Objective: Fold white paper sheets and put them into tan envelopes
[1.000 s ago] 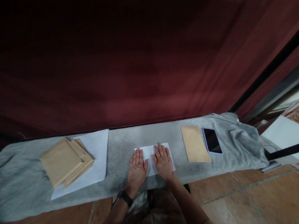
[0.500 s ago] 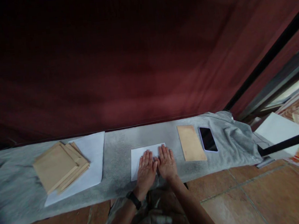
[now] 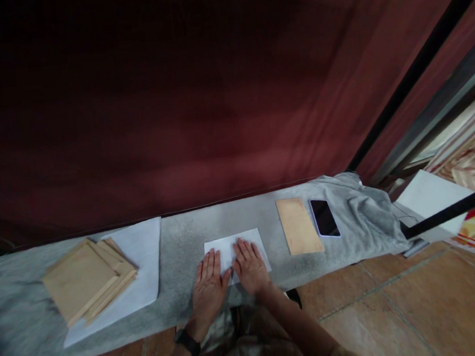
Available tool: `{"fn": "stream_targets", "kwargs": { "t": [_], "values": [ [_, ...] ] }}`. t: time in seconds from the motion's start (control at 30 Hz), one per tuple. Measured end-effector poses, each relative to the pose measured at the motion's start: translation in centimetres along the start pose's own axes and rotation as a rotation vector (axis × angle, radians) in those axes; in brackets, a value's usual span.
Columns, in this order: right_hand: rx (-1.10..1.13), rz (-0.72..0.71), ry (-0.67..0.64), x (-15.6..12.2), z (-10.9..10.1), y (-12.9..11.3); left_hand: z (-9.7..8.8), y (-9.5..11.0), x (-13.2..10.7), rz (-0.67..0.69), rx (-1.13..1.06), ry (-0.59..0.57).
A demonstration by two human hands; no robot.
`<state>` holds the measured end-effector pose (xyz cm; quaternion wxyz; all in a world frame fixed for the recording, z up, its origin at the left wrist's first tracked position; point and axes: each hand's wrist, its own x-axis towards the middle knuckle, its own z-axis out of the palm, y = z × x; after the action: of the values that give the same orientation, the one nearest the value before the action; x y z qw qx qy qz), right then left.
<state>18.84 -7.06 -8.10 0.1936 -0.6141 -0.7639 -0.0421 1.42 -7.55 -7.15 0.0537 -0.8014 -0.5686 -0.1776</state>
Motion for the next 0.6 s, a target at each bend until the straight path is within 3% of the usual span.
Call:
{"fn": "stream_targets", "kwargs": {
  "t": [0.13,0.37,0.47,0.6],
  "values": [
    [0.013,-0.009,-0.027,-1.2,-0.6,0.0,0.1,-0.2,-0.1,-0.002,0.001,-0.004],
    [-0.020,-0.027,0.007,-4.1,-2.3,3.1,-0.1,-1.0,-1.2,-0.130,0.030,0.094],
    [-0.035,-0.034,0.018,-4.8,-2.5,3.7,0.0,0.2,-0.9,-0.127,0.014,0.112],
    [-0.039,-0.048,0.053,-5.2,-2.2,3.7,1.0,3.4,0.6,0.042,-0.067,-0.007]
  ]
}}
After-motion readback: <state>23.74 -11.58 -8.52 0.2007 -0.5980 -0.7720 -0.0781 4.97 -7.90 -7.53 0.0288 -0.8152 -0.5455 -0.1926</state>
